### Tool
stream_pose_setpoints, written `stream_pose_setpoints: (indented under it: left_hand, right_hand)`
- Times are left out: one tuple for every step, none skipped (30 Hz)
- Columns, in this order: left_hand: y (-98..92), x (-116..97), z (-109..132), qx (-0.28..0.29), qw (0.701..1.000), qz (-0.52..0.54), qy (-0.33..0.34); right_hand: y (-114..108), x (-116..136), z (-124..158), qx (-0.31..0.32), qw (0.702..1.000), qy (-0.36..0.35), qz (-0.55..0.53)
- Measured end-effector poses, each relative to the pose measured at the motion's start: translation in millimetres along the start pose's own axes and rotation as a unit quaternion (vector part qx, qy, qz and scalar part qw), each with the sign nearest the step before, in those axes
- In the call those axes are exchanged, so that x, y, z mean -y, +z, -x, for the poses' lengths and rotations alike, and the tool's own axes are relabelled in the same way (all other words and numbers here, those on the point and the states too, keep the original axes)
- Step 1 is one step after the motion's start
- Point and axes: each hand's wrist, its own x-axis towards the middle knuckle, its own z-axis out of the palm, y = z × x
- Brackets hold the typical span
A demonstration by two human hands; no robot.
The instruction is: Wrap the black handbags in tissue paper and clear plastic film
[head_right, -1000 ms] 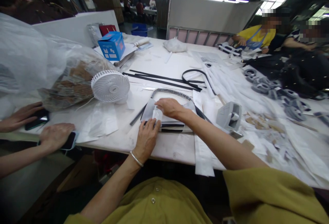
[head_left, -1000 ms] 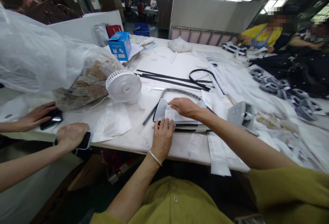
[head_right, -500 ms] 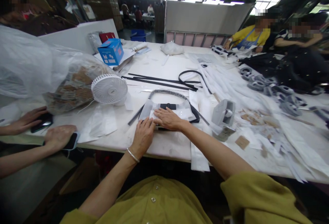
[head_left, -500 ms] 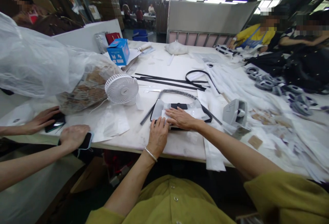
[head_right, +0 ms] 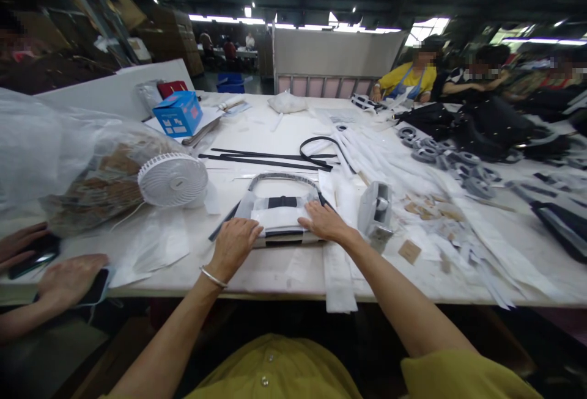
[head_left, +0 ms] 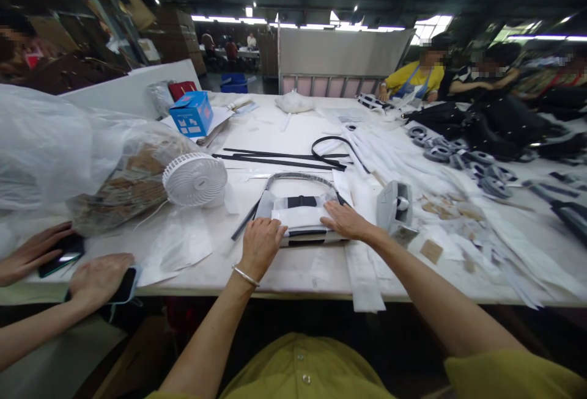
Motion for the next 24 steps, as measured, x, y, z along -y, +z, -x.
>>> stream_pose_setpoints:
  left_hand:
    - [-1.7,-1,-2,0.009,1.0,-0.004,-0.001]
    - [-4.1,-2,-5,0.019,1.0,-0.009,-0.002]
    - [-6.8,-3,-9,0.031,0.999,-0.016,-0.004]
    - [-9.4,-5,-14,0.045,0.999,-0.026,-0.005]
    - [-11.5,-7,-20,0.057,0.998,-0.038,-0.007]
    - [-12.7,-10,-27,0.068,0.996,-0.049,-0.008]
    - [-12.6,-12,-33,0.074,0.995,-0.059,-0.007]
    - [-11.0,-13,-40,0.077,0.995,-0.067,-0.006]
    - [-8.1,-14,-45,0.078,0.994,-0.07,-0.005]
    - [-4.1,-13,-49,0.079,0.994,-0.071,-0.007]
    - [0.6,-12,-51,0.08,0.994,-0.069,-0.013]
    - [5.3,-10,-52,0.083,0.994,-0.067,-0.022]
    - [9.5,-8,-51,0.085,0.994,-0.066,-0.031]
    - [12.8,-5,-49,0.087,0.993,-0.064,-0.039]
    - [14.9,-4,-48,0.086,0.993,-0.062,-0.042]
    - [15.8,-2,-47,0.085,0.994,-0.06,-0.042]
    - [15.6,-2,-47,0.083,0.994,-0.058,-0.039]
    - [14.7,-2,-48,0.078,0.995,-0.055,-0.032]
    - [13.6,-3,-52,0.069,0.996,-0.053,-0.023]
    - [12.8,-3,-57,0.055,0.997,-0.05,-0.01]
    - [12.9,-4,-64,0.039,0.998,-0.047,0.006]
    - [14.1,-3,-71,0.026,0.998,-0.043,0.021]
    - [16.7,-2,-79,0.023,0.999,-0.038,0.03]
    - [20.6,0,-86,0.033,0.999,-0.031,0.029]
  right_hand:
    - [-4,-3,-3,0.011,1.0,-0.002,-0.016]
    - [-11,-4,-8,0.021,0.999,-0.002,-0.033]
    - [-19,-5,-13,0.026,0.998,-0.001,-0.049]
    - [-29,-5,-19,0.024,0.998,0.006,-0.06]
    - [-37,-4,-24,0.014,0.998,0.017,-0.061]
    - [-43,-2,-30,0.003,0.998,0.03,-0.054]
    - [-46,0,-35,-0.002,0.998,0.039,-0.04]
    - [-47,4,-39,-0.002,0.999,0.042,-0.02]
    - [-44,7,-43,0.0,0.999,0.041,0.003]
    - [-40,10,-46,0.002,0.999,0.034,0.023]
    - [-34,12,-48,0.004,0.999,0.027,0.039]
    - [-28,14,-49,0.002,0.999,0.025,0.047]
    - [-23,15,-51,-0.002,0.998,0.029,0.051]
    - [-20,15,-53,-0.005,0.998,0.035,0.051]
    - [-18,15,-54,-0.004,0.998,0.037,0.051]
    - [-18,15,-56,0.001,0.998,0.039,0.05]
    - [-19,15,-58,0.004,0.998,0.039,0.052]
    - [-20,16,-59,0.003,0.998,0.034,0.059]
    - [-22,17,-61,-0.004,0.997,0.027,0.071]
    - [-22,18,-62,-0.019,0.996,0.021,0.087]
    - [-23,19,-63,-0.037,0.993,0.016,0.106]
    - [-22,21,-64,-0.055,0.991,0.014,0.124]
    - [-20,21,-64,-0.068,0.988,0.012,0.138]
    - [-18,21,-65,-0.072,0.987,0.01,0.144]
